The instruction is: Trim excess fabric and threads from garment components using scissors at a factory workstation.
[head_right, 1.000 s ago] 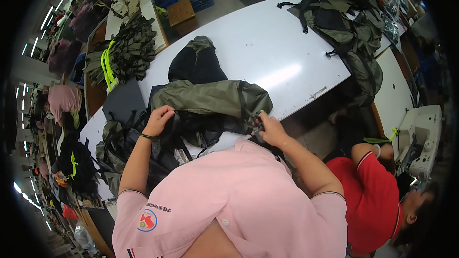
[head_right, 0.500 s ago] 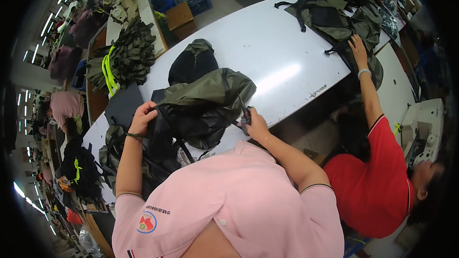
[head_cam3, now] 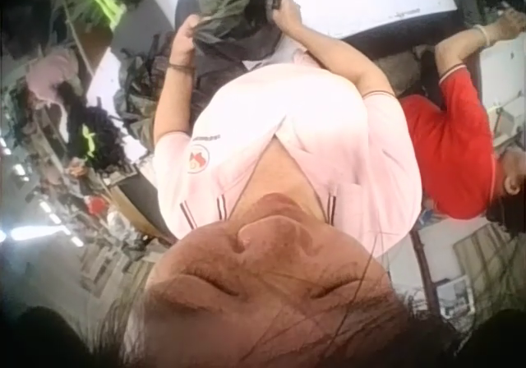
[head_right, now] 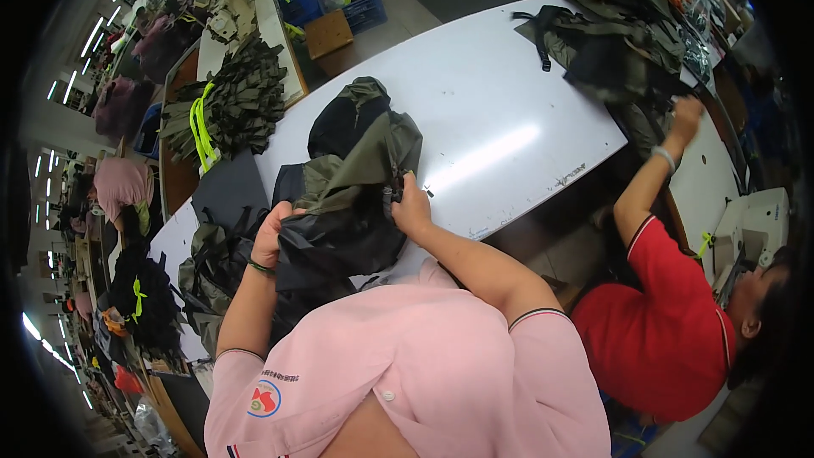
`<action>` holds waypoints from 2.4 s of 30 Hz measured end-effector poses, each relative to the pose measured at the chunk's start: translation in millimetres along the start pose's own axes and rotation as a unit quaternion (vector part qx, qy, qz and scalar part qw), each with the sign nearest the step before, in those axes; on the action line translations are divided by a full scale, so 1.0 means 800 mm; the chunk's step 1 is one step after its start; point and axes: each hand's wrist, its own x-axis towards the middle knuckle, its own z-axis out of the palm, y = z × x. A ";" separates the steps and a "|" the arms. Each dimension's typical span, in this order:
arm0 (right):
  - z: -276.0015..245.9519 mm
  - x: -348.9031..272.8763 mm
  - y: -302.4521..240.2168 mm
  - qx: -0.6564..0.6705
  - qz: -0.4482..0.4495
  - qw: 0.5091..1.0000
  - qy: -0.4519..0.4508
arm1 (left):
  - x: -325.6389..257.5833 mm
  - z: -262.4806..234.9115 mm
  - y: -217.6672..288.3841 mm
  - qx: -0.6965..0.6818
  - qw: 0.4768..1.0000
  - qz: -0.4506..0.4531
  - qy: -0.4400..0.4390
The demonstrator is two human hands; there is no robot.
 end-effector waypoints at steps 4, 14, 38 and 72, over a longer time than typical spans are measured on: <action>-0.018 0.013 0.018 0.098 -0.070 0.993 0.015 | -0.017 -0.029 0.036 0.055 0.997 0.041 0.026; -0.161 -0.054 0.004 0.063 -0.149 0.987 -0.008 | -0.007 -0.056 0.027 0.617 0.786 0.028 0.024; -0.245 -0.091 -0.004 0.085 -0.060 0.995 -0.010 | 0.094 0.050 -0.142 0.293 0.950 0.020 -0.104; -0.311 -0.081 -0.049 -0.343 -0.180 0.885 -0.258 | 0.100 0.080 -0.162 0.152 0.961 -0.221 -0.067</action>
